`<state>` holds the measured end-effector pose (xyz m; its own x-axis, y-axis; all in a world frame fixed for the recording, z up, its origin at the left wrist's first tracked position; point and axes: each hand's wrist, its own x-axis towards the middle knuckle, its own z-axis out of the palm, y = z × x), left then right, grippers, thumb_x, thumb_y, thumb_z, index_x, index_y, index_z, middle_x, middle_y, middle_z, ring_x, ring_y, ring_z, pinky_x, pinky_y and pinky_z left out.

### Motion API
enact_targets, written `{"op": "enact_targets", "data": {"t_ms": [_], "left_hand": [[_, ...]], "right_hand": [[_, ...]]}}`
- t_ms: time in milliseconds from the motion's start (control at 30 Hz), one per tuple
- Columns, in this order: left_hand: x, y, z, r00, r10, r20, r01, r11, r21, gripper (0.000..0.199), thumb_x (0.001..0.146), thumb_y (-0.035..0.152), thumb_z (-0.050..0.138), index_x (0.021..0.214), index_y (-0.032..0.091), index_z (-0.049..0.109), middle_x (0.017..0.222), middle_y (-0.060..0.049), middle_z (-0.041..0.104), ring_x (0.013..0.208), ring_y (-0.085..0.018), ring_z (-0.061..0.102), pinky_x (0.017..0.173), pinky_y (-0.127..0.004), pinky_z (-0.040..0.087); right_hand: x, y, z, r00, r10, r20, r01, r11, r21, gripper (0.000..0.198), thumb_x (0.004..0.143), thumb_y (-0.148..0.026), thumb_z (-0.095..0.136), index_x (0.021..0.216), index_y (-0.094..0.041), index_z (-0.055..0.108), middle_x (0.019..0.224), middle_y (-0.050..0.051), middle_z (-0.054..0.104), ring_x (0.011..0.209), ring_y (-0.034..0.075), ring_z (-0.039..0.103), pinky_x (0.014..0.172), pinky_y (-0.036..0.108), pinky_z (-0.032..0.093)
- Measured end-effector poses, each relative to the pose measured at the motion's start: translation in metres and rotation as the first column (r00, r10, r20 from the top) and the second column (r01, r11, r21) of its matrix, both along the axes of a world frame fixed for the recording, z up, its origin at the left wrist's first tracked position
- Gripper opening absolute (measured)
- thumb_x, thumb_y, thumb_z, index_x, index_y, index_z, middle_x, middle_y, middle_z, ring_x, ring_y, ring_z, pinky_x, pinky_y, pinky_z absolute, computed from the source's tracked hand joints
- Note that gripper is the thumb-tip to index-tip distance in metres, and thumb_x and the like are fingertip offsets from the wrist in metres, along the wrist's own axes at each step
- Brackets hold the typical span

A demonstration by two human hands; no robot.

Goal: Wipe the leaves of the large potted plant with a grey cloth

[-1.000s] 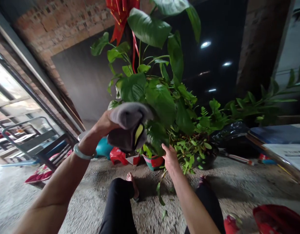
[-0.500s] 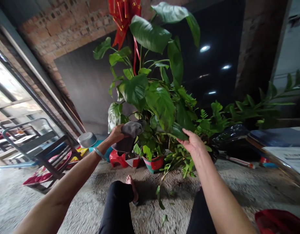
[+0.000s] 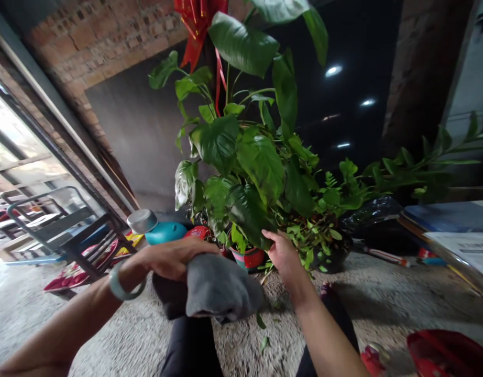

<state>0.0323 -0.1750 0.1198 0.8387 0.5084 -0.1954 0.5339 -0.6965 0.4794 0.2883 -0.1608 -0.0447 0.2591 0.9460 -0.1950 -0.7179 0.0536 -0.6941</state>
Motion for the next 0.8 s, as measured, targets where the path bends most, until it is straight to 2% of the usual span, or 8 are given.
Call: {"op": "enact_targets", "data": {"t_ms": [133, 200, 267, 367, 467, 600, 700, 800], "left_hand": [[-0.004, 0.006, 0.045, 0.840, 0.224, 0.495, -0.287, 0.956, 0.055, 0.054, 0.065, 0.039, 0.079, 0.117, 0.026, 0.072, 0.111, 0.001, 0.079, 0.107, -0.028, 0.071, 0.094, -0.035, 0.058], [0.004, 0.028, 0.041, 0.655, 0.280, 0.702, -0.483, 0.869, 0.104, 0.061, 0.062, 0.041, 0.083, 0.117, 0.019, 0.070, 0.112, -0.002, 0.078, 0.108, -0.028, 0.070, 0.096, -0.038, 0.058], [0.015, 0.052, 0.021, 0.590, 0.348, 0.729, -0.593, 0.799, 0.099, 0.059, 0.060, 0.034, 0.085, 0.113, 0.013, 0.069, 0.107, -0.005, 0.077, 0.105, -0.027, 0.069, 0.094, -0.039, 0.058], [0.022, 0.069, -0.010, 0.759, 0.434, 0.485, -0.533, 0.842, 0.080, 0.045, 0.060, 0.020, 0.081, 0.103, 0.013, 0.072, 0.088, -0.001, 0.076, 0.091, -0.023, 0.070, 0.082, -0.033, 0.059], [0.016, 0.060, -0.010, 0.893, 0.325, 0.310, -0.361, 0.931, 0.063, 0.040, 0.060, 0.022, 0.081, 0.099, 0.017, 0.074, 0.084, 0.002, 0.075, 0.087, -0.022, 0.071, 0.078, -0.030, 0.058], [0.018, 0.045, 0.020, 0.802, 0.274, 0.530, -0.425, 0.886, 0.185, 0.047, 0.066, 0.035, 0.082, 0.111, 0.023, 0.072, 0.105, 0.001, 0.078, 0.102, -0.024, 0.070, 0.087, -0.030, 0.057], [0.035, 0.049, 0.014, 0.694, 0.243, 0.678, -0.541, 0.797, 0.269, 0.053, 0.068, 0.037, 0.080, 0.117, 0.020, 0.068, 0.109, -0.004, 0.076, 0.104, -0.026, 0.068, 0.089, -0.034, 0.056], [0.043, 0.046, -0.015, 0.862, 0.258, 0.436, -0.394, 0.883, 0.256, 0.043, 0.066, 0.028, 0.077, 0.108, 0.018, 0.070, 0.093, -0.003, 0.074, 0.089, -0.025, 0.068, 0.078, -0.033, 0.056]], "right_hand": [[-0.023, -0.004, -0.005, 0.999, 0.035, 0.000, -0.035, 0.997, 0.072, 0.035, 0.048, -0.024, 0.089, 0.076, -0.026, 0.069, 0.084, 0.001, 0.081, 0.094, 0.030, 0.077, 0.082, 0.044, 0.063], [-0.033, -0.008, -0.006, 0.999, 0.046, -0.006, -0.045, 0.996, 0.072, 0.037, 0.047, -0.023, 0.089, 0.078, -0.026, 0.069, 0.083, 0.000, 0.081, 0.091, 0.030, 0.077, 0.081, 0.046, 0.063], [-0.040, -0.010, -0.010, 0.999, 0.048, -0.016, -0.047, 0.996, 0.075, 0.037, 0.047, -0.022, 0.089, 0.078, -0.026, 0.068, 0.082, 0.000, 0.080, 0.090, 0.030, 0.076, 0.078, 0.046, 0.062], [-0.044, -0.012, -0.017, 0.999, 0.034, -0.016, -0.033, 0.998, 0.060, 0.037, 0.045, -0.020, 0.088, 0.076, -0.026, 0.068, 0.079, 0.000, 0.079, 0.083, 0.027, 0.075, 0.071, 0.041, 0.062], [-0.044, -0.012, -0.022, 0.999, 0.017, 0.045, -0.019, 0.999, 0.039, 0.034, 0.044, -0.023, 0.088, 0.072, -0.024, 0.070, 0.073, 0.000, 0.077, 0.072, 0.022, 0.071, 0.063, 0.036, 0.060], [-0.047, -0.012, -0.021, 0.995, -0.036, 0.091, 0.032, 0.998, 0.052, 0.030, 0.045, -0.027, 0.089, 0.068, -0.022, 0.071, 0.069, 0.000, 0.074, 0.067, 0.018, 0.068, 0.062, 0.033, 0.060], [-0.053, -0.012, -0.023, 0.991, -0.075, 0.112, 0.068, 0.996, 0.064, 0.031, 0.047, -0.026, 0.087, 0.075, -0.023, 0.074, 0.073, 0.000, 0.076, 0.068, 0.018, 0.068, 0.064, 0.033, 0.059], [-0.052, -0.010, -0.032, 0.989, -0.073, 0.130, 0.061, 0.994, 0.088, 0.028, 0.048, -0.028, 0.085, 0.071, -0.024, 0.071, 0.068, -0.001, 0.074, 0.066, 0.020, 0.068, 0.065, 0.035, 0.059]]}}
